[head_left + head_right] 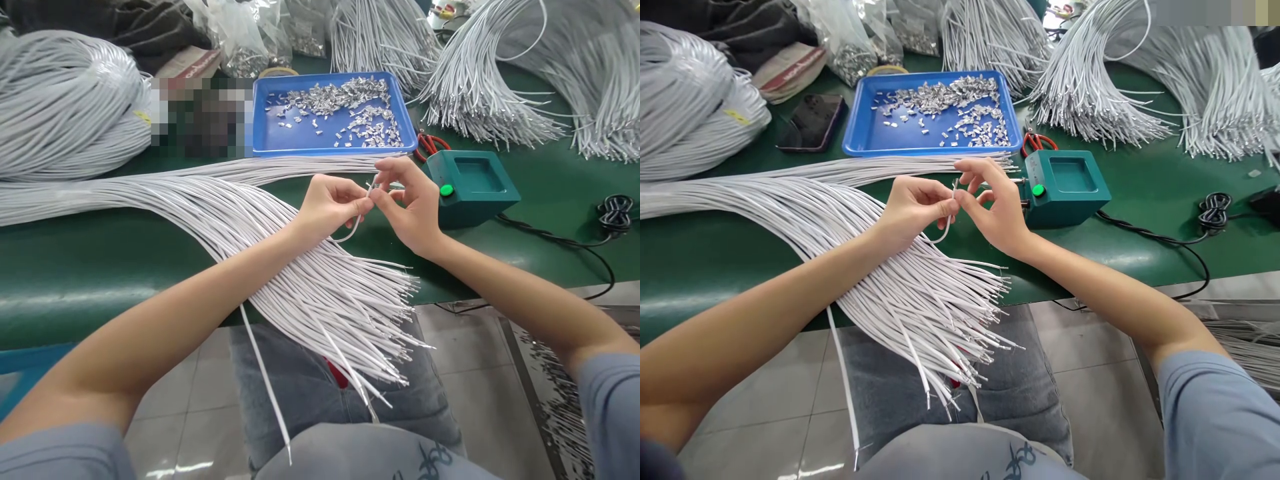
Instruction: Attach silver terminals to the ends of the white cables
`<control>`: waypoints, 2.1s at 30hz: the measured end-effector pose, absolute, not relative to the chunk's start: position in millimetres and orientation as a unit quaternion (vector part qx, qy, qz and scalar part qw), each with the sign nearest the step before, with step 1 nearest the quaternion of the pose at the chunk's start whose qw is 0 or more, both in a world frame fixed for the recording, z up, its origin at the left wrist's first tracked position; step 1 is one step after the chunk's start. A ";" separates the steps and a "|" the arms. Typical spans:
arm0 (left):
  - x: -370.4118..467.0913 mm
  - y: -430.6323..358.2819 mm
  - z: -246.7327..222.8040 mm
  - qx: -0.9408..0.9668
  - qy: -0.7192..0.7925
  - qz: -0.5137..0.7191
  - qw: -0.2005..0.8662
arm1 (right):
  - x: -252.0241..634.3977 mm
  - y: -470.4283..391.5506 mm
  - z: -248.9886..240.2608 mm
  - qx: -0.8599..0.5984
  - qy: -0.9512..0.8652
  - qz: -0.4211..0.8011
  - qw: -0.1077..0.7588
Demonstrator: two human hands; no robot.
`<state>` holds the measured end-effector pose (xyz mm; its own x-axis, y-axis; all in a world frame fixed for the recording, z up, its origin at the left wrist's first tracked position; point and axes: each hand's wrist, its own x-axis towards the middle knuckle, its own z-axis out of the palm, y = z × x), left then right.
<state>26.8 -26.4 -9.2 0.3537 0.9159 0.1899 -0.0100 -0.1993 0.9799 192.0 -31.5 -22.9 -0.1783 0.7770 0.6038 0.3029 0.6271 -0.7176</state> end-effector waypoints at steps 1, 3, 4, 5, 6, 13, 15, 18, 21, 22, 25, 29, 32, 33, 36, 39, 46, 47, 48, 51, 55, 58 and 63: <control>26.8 -26.2 -9.7 0.636 0.357 0.443 0.520 | 191.8 -31.4 -23.0 -0.365 -0.735 0.224 0.526; 27.0 -26.0 -10.0 0.638 0.362 0.442 0.517 | 192.0 -30.6 -23.5 -0.358 -0.736 0.223 0.529; 27.1 -26.1 -9.9 0.638 0.364 0.440 0.516 | 192.1 -30.0 -23.7 -0.356 -0.737 0.223 0.529; 27.3 -26.1 -9.6 0.638 0.367 0.439 0.516 | 192.2 -29.6 -23.8 -0.354 -0.739 0.223 0.528; 27.4 -26.2 -9.4 0.637 0.367 0.439 0.517 | 192.3 -29.4 -23.7 -0.353 -0.740 0.223 0.527; 27.7 -25.6 -10.2 0.625 0.366 0.449 0.524 | 191.6 -30.7 -23.4 -0.366 -0.734 0.193 0.538; 27.7 -25.4 -10.7 0.621 0.366 0.450 0.527 | 191.8 -30.8 -24.1 -0.368 -0.733 0.184 0.542; 27.9 -25.6 -10.5 0.609 0.368 0.451 0.538 | 192.0 -30.6 -25.1 -0.370 -0.731 0.172 0.547; 28.1 -26.4 -9.6 0.599 0.381 0.448 0.543 | 191.3 -31.0 -25.5 -0.370 -0.725 0.161 0.559; 28.1 -26.6 -9.2 0.598 0.385 0.447 0.542 | 190.8 -31.4 -25.5 -0.370 -0.722 0.156 0.564; 28.0 -27.0 -8.4 0.595 0.393 0.448 0.539 | 189.0 -33.2 -24.3 -0.380 -0.708 0.148 0.577; 28.2 -26.4 -8.7 0.594 0.400 0.449 0.533 | 188.3 -34.5 -21.5 -0.396 -0.693 0.175 0.576; 28.6 -25.9 -9.4 0.599 0.395 0.452 0.531 | 189.6 -33.1 -20.7 -0.388 -0.695 0.242 0.556; 28.7 -25.9 -9.5 0.601 0.391 0.452 0.531 | 190.1 -32.5 -20.8 -0.384 -0.694 0.262 0.549; 28.8 -26.7 -9.0 0.607 0.382 0.452 0.529 | 190.7 -31.7 -21.2 -0.384 -0.691 0.293 0.538; 28.8 -28.5 -7.3 0.619 0.384 0.446 0.520 | 189.8 -33.1 -20.4 -0.385 -0.687 0.287 0.545; 29.1 -29.6 -7.5 0.636 0.391 0.434 0.503 | 191.5 -31.0 -21.9 -0.395 -0.671 0.313 0.544; 29.1 -29.4 -7.9 0.637 0.389 0.434 0.505 | 192.5 -29.5 -23.3 -0.393 -0.668 0.327 0.541; 29.0 -29.3 -8.3 0.637 0.386 0.433 0.508 | 193.5 -28.0 -24.7 -0.388 -0.664 0.343 0.539; 28.6 -29.0 -8.8 0.631 0.379 0.427 0.525 | 195.8 -24.6 -27.8 -0.374 -0.656 0.397 0.522; 28.2 -28.7 -8.8 0.625 0.371 0.423 0.541 | 196.2 -24.1 -27.0 -0.370 -0.646 0.441 0.501; 28.2 -28.4 -8.8 0.629 0.362 0.425 0.542 | 195.3 -25.1 -24.8 -0.374 -0.647 0.433 0.504; 27.4 -27.6 -10.8 0.642 0.360 0.424 0.528 | 193.1 -27.7 -21.2 -0.384 -0.659 0.415 0.496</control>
